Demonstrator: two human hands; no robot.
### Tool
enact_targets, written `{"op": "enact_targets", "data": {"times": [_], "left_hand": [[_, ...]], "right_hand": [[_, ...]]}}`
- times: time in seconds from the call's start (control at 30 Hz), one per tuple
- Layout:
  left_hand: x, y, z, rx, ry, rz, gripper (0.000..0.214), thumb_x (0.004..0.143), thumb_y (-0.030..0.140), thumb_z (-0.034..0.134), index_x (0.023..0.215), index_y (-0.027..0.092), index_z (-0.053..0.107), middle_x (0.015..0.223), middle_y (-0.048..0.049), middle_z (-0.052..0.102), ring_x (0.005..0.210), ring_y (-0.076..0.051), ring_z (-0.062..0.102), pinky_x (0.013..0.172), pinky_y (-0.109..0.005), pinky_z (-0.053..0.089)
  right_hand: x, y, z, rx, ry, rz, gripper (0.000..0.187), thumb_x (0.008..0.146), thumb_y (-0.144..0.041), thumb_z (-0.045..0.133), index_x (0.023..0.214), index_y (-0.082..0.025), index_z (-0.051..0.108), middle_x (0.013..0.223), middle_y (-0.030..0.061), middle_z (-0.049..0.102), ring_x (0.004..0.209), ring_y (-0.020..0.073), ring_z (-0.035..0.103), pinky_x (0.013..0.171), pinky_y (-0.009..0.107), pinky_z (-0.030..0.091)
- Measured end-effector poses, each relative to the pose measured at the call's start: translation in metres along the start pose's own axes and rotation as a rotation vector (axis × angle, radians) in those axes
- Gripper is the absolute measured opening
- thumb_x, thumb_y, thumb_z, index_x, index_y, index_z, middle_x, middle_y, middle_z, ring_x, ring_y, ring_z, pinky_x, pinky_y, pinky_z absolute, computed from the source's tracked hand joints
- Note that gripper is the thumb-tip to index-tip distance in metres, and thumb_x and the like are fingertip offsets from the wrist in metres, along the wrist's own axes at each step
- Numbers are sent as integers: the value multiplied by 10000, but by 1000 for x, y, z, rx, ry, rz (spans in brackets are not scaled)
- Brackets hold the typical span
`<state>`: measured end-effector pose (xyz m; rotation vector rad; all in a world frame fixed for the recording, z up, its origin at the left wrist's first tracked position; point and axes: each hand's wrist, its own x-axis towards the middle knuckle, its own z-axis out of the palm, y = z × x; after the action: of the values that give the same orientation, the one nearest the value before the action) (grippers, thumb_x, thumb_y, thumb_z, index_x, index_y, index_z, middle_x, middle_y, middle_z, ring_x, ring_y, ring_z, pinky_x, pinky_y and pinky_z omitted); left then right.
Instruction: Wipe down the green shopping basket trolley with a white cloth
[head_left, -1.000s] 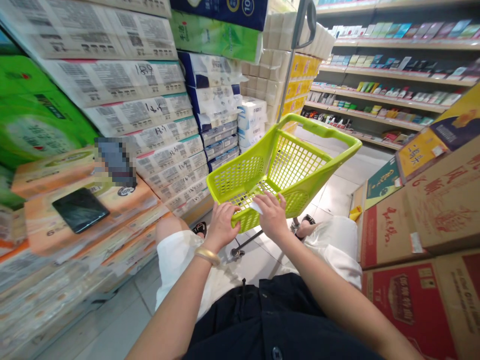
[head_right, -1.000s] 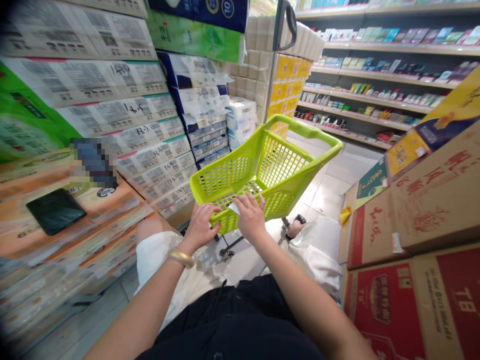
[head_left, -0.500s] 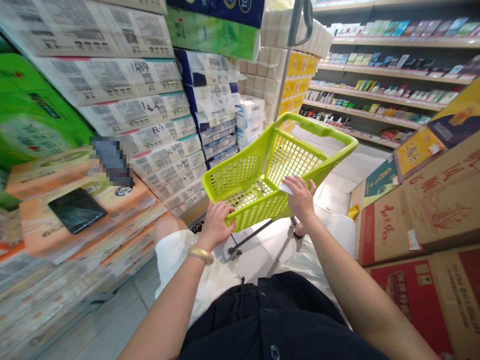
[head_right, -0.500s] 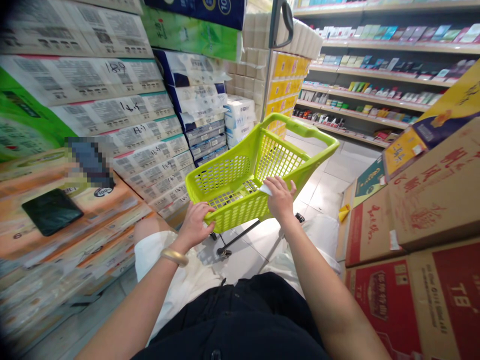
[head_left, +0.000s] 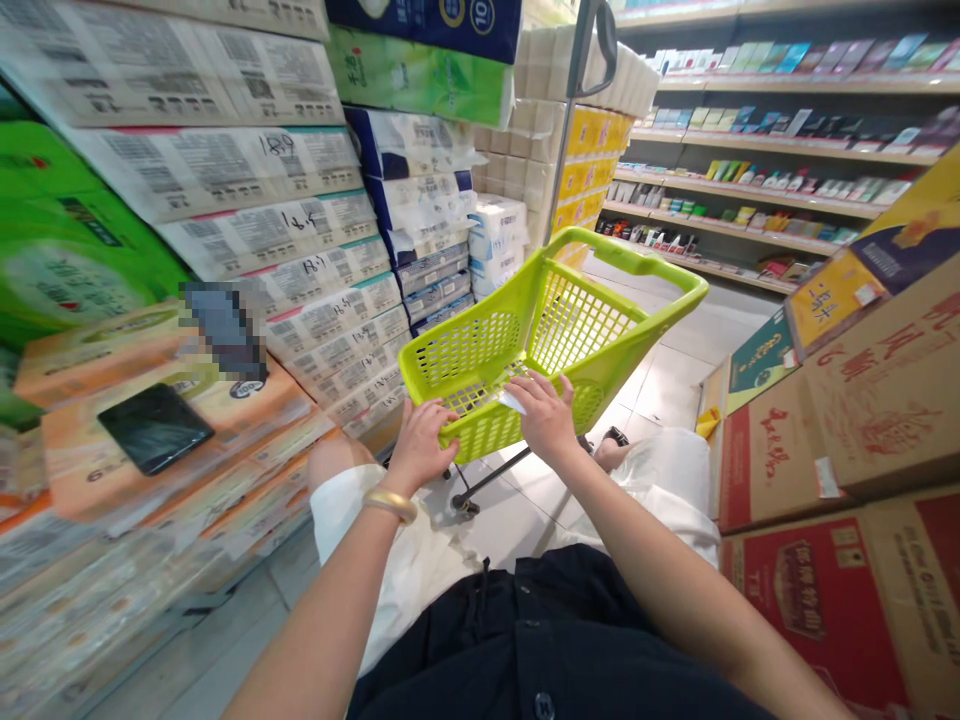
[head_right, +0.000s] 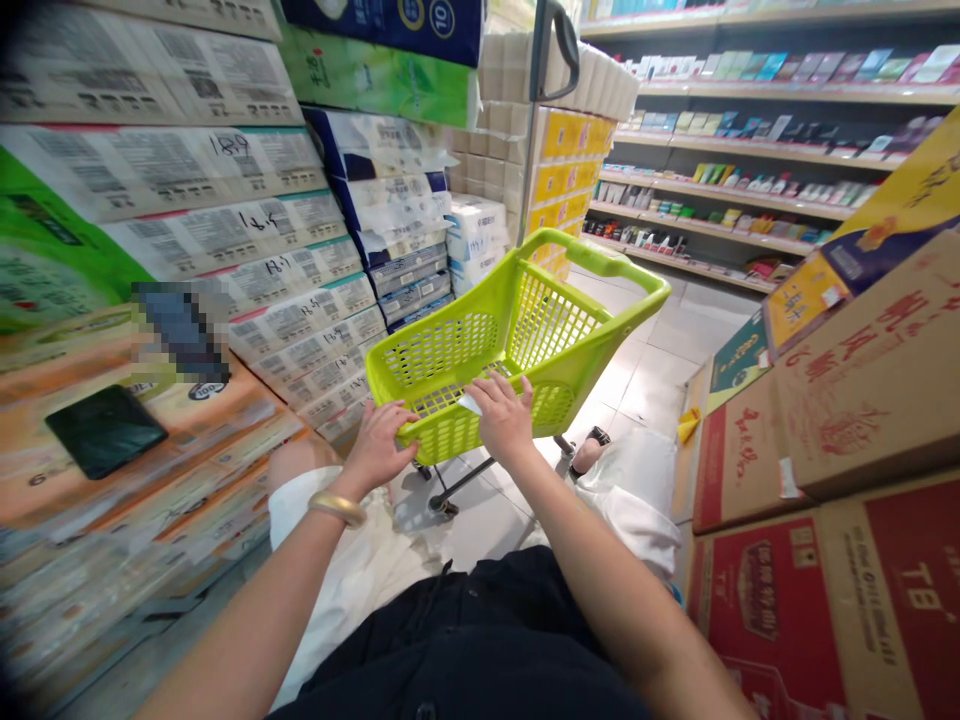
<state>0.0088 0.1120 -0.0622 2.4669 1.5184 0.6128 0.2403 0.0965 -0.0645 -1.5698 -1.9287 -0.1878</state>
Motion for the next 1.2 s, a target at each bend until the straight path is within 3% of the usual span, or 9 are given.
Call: {"op": "enact_targets", "data": {"times": [0.17,0.27,0.43,0.63,0.8,0.9,1.0,1.1,1.2], "left_hand": [[1,-5,-3,-5,-11,1,304,737,249,564,1025,210,657,1121,-95,695,1289,-321,524,1219,-631,121],[1,-4,-2,-10,-15,-1,313,741,252,559,1035,205,657,1112,-94,695,1286,-325,522,1212,-644,124],[4,1,-1,8,-25,-16,327,741,248,553,1047,204,659,1132,-103,683,1279,-330,521,1209,-648,120],[7,-2,0,23,-19,-18,329,731,256,559,1039,208,661,1117,-97,682,1266,-325,527,1204,-643,148],[7,0,-5,58,-45,6,319,746,269,569,1043,208,667,1120,-96,681,1261,-321,535,1206,-615,193],[10,20,-5,96,4,-13,360,767,296,591,1107,198,659,1167,-115,663,1299,-343,504,1208,-620,195],[16,47,1,108,104,-5,438,804,308,587,1225,189,604,1274,-142,617,1343,-342,464,1202,-602,240],[20,66,9,110,82,12,499,817,279,577,1300,156,539,1310,-159,603,1309,-322,502,1198,-574,272],[19,68,13,161,50,24,572,812,249,573,1364,129,486,1344,-171,594,1323,-320,496,1210,-555,256]], "right_hand": [[13,50,-29,-91,21,99,520,808,-15,462,1183,-304,677,1318,-8,670,1338,235,485,1176,494,101],[18,66,-36,-117,51,163,504,803,-29,469,1172,-296,683,1331,2,661,1347,244,478,1173,515,115],[15,35,-19,-83,41,217,488,802,-31,470,1157,-280,696,1316,27,663,1388,264,426,1175,518,118],[6,-18,1,-29,-118,7,515,840,-33,476,1254,-287,644,1337,17,651,1411,229,404,1203,461,65],[10,0,-10,-28,-130,-1,514,835,-19,462,1232,-283,657,1333,5,657,1390,217,435,1212,455,64],[13,6,-13,-30,-112,50,495,821,-21,469,1204,-257,676,1319,22,664,1379,234,443,1206,452,113],[10,-6,-8,-22,-123,4,468,829,-53,500,1222,-246,665,1317,34,663,1370,244,445,1204,444,133],[6,-18,-3,-19,-134,-67,473,842,-78,520,1264,-257,636,1336,33,650,1366,238,449,1209,443,129],[6,-8,-7,-41,-123,-78,486,857,-59,482,1260,-283,633,1347,16,645,1367,225,457,1215,463,109]]}}
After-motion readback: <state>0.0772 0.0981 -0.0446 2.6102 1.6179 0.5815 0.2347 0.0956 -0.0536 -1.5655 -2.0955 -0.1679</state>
